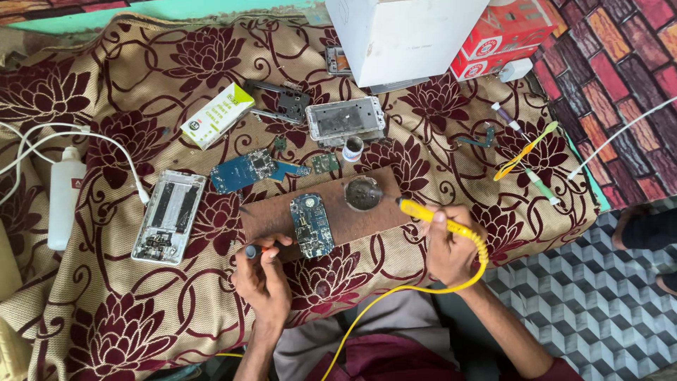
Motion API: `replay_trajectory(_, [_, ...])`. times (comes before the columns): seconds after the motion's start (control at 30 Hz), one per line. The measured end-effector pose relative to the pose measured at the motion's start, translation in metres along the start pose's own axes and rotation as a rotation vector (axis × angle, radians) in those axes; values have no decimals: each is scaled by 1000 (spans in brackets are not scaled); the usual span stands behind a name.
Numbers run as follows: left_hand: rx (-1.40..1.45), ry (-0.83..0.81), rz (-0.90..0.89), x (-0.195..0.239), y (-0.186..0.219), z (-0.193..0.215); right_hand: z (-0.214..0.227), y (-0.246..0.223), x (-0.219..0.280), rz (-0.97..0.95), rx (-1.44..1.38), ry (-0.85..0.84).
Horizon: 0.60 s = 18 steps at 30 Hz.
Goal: The person uses a soldering iron and a screwdriver to work on a small circuit board placed on a wooden board. They repeatedly apply the soldering iron to specific points on the board while holding the screwdriver in the other hand.
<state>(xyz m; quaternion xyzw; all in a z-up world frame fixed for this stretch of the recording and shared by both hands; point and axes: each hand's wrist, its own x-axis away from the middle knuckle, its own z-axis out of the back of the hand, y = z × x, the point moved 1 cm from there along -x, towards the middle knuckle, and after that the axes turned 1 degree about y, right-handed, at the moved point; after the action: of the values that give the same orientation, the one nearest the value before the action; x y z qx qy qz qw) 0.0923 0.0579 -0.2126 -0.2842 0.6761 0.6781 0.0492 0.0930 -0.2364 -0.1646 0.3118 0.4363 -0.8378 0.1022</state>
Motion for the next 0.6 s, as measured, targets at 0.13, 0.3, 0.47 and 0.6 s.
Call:
replay_trajectory(0.13, [-21,12,79,0,-6,1,4,11,4,-59,-81,-18])
replay_trajectory(0.3, [-26,9,-13,0,-3,0,-5,19,9,-259,-502,245])
replay_trajectory(0.47, [5,7,14,-1,-6,-2,-16,21,20,-419,-848,204])
replay_trajectory(0.6, [-3,16,13,0,-6,0,-37,34,25,-398,-816,183])
